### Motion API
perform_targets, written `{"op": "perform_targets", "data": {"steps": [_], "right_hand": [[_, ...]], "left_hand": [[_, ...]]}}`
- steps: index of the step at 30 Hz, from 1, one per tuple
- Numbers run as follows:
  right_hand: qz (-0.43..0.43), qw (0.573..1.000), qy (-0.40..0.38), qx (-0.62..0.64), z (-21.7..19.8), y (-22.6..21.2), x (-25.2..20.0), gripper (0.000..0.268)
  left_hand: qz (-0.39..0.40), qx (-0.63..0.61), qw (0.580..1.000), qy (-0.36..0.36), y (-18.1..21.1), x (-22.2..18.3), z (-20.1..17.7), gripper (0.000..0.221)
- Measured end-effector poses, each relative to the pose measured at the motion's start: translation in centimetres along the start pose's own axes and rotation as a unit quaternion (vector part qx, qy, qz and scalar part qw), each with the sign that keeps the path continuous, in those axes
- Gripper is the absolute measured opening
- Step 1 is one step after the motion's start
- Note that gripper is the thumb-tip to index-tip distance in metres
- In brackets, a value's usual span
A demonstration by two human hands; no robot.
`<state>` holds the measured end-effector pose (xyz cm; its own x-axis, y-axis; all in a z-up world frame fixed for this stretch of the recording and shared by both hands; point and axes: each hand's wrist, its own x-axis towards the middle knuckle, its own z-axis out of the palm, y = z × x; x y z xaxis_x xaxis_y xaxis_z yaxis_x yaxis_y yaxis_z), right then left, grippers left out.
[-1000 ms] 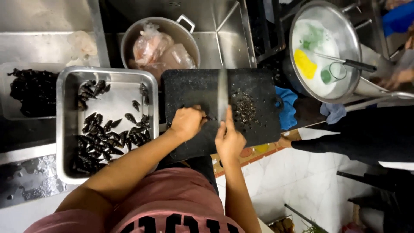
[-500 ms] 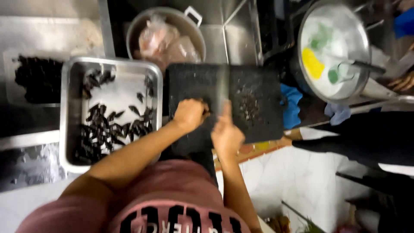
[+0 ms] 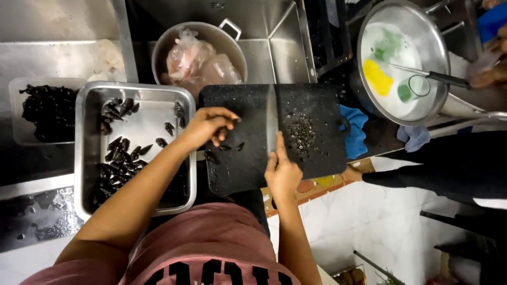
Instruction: The person is chopping snails on a black cutting board using a chef's knife in a kitchen prep area.
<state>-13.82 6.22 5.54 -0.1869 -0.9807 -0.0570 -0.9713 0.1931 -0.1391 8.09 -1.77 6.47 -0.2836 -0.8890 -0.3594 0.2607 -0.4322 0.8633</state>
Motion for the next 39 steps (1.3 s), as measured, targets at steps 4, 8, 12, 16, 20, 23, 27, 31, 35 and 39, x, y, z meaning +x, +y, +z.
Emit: {"op": "perform_targets", "data": {"steps": [4, 8, 12, 16, 20, 23, 27, 31, 35, 39], "right_hand": [[-0.026, 0.995, -0.085, 0.045, -0.8, -0.1, -1.5, 0.054], [-0.021, 0.999, -0.030, 0.011, -0.3, 2.6, 0.2, 0.049], [-0.021, 0.999, 0.046, -0.013, -1.4, 4.3, 1.0, 0.054], [-0.060, 0.991, 0.090, 0.079, -1.5, 1.3, -0.9, 0.052], [-0.078, 0.985, 0.145, 0.061, -0.4, -0.7, -1.6, 0.052], [-0.123, 0.969, 0.200, 0.074, 0.1, -2.4, -1.6, 0.050], [-0.101, 0.990, 0.079, 0.056, 0.7, -2.6, -1.0, 0.058], [-0.088, 0.992, 0.089, 0.019, -0.8, -3.6, -1.5, 0.060], [-0.117, 0.992, 0.051, -0.016, 1.3, -3.2, -0.7, 0.061], [-0.033, 0.994, -0.050, 0.092, 1.5, -2.3, -0.6, 0.054]], "left_hand": [[-0.065, -0.008, 0.997, 0.030, -0.3, 0.0, 1.0, 0.022], [-0.064, 0.076, 0.995, 0.007, -2.4, -0.5, 2.6, 0.027], [0.009, 0.468, 0.883, 0.019, -5.9, 0.9, 2.7, 0.019], [0.157, 0.709, 0.684, 0.060, -8.8, 0.4, 3.6, 0.009], [0.249, 0.703, 0.644, 0.171, -9.5, 0.1, 4.8, 0.016], [0.243, 0.680, 0.685, 0.094, -8.3, -0.1, 4.0, 0.012], [0.141, 0.664, 0.733, 0.049, -7.4, 0.5, 3.7, 0.008], [0.107, 0.642, 0.757, 0.048, -7.4, 0.7, 3.7, 0.009], [0.101, 0.649, 0.752, 0.050, -5.5, 1.0, 3.8, 0.012], [0.077, 0.609, 0.788, 0.047, -5.7, -0.1, 3.6, 0.014]]}}
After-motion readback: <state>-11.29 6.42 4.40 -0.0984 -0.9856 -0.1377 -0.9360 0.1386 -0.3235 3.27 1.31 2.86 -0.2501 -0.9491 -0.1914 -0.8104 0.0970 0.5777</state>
